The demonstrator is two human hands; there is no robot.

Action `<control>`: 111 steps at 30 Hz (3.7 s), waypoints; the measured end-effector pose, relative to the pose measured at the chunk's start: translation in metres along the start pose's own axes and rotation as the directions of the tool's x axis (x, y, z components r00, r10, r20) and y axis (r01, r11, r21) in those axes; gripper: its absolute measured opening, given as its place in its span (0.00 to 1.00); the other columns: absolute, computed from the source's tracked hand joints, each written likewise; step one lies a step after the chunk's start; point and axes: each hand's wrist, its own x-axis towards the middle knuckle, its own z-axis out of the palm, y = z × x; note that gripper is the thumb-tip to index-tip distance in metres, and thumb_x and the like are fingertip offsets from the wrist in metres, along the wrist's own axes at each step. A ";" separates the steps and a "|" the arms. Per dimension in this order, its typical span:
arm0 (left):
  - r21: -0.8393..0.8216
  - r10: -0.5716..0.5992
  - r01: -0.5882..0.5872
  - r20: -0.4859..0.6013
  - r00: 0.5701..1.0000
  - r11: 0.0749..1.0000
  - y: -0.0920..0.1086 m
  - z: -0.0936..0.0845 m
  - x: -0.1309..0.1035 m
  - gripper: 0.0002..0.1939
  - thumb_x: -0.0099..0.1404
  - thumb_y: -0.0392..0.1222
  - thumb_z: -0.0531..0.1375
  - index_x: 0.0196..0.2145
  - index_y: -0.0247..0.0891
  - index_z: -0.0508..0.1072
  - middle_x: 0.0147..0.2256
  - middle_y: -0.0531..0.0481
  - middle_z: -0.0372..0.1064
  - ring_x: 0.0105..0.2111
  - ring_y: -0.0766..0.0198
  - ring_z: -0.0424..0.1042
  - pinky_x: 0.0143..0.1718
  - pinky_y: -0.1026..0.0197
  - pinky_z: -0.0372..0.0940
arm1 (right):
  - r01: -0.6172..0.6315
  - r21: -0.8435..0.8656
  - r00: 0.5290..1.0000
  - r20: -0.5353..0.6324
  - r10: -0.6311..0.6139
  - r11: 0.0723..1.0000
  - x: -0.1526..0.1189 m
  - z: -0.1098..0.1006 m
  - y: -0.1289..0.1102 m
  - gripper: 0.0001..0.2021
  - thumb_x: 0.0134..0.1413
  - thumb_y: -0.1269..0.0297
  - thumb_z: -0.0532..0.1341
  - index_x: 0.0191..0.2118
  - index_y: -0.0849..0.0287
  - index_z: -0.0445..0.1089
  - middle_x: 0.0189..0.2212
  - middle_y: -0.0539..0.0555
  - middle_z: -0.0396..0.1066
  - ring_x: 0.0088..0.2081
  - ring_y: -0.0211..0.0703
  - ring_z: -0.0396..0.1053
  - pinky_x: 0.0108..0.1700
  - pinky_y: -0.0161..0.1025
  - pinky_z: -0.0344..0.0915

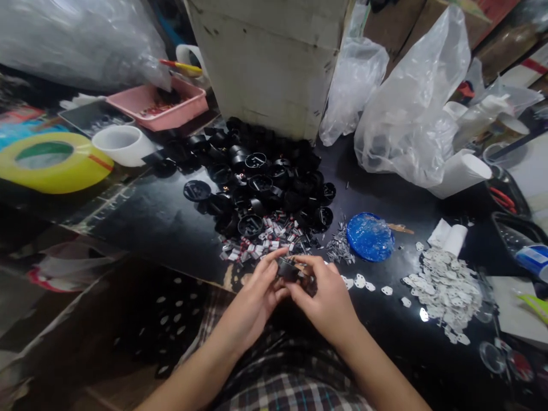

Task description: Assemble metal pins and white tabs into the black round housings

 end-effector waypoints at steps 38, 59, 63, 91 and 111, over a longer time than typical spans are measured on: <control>-0.346 -0.071 0.076 0.027 0.997 0.935 -0.011 -0.022 0.011 0.08 0.66 0.39 0.61 0.43 0.44 0.75 0.47 0.50 0.77 0.47 0.58 0.76 0.51 0.52 0.72 | -0.011 -0.063 0.985 0.172 0.022 0.998 0.028 0.003 0.009 0.09 0.60 0.67 0.62 0.44 0.51 0.76 0.36 0.50 0.74 0.42 0.40 0.70 0.45 0.41 0.59; -0.332 0.042 -0.111 -0.208 0.977 0.937 -0.011 -0.012 0.016 0.04 0.65 0.41 0.62 0.37 0.41 0.75 0.40 0.51 0.78 0.44 0.60 0.76 0.53 0.48 0.69 | 0.155 -0.705 0.972 0.233 0.020 0.692 0.040 0.011 0.008 0.07 0.64 0.62 0.56 0.39 0.59 0.68 0.37 0.55 0.74 0.37 0.48 0.72 0.42 0.46 0.51; -0.349 0.059 -0.130 -0.205 0.977 0.928 -0.013 -0.010 0.017 0.02 0.64 0.41 0.63 0.35 0.41 0.75 0.38 0.53 0.78 0.43 0.60 0.76 0.53 0.47 0.69 | 0.196 -0.739 0.965 0.261 0.005 0.644 0.046 0.010 0.005 0.07 0.63 0.64 0.56 0.39 0.60 0.69 0.37 0.57 0.74 0.36 0.50 0.73 0.42 0.48 0.52; -0.397 -0.002 -0.061 -0.156 0.988 0.916 -0.019 0.006 0.021 0.07 0.66 0.44 0.60 0.35 0.40 0.76 0.37 0.48 0.79 0.45 0.57 0.77 0.57 0.48 0.66 | -0.264 0.472 0.952 -0.012 0.306 0.841 0.011 -0.013 0.024 0.08 0.55 0.58 0.62 0.35 0.56 0.72 0.26 0.47 0.74 0.22 0.34 0.64 0.27 0.33 0.63; -0.247 0.076 -0.120 -0.182 0.980 0.961 -0.038 0.006 0.005 0.14 0.57 0.48 0.69 0.41 0.45 0.77 0.41 0.51 0.80 0.42 0.62 0.78 0.47 0.65 0.73 | -0.262 0.400 0.951 -0.046 0.305 0.878 -0.005 -0.006 0.015 0.07 0.56 0.58 0.64 0.37 0.54 0.70 0.32 0.47 0.75 0.34 0.38 0.71 0.38 0.36 0.66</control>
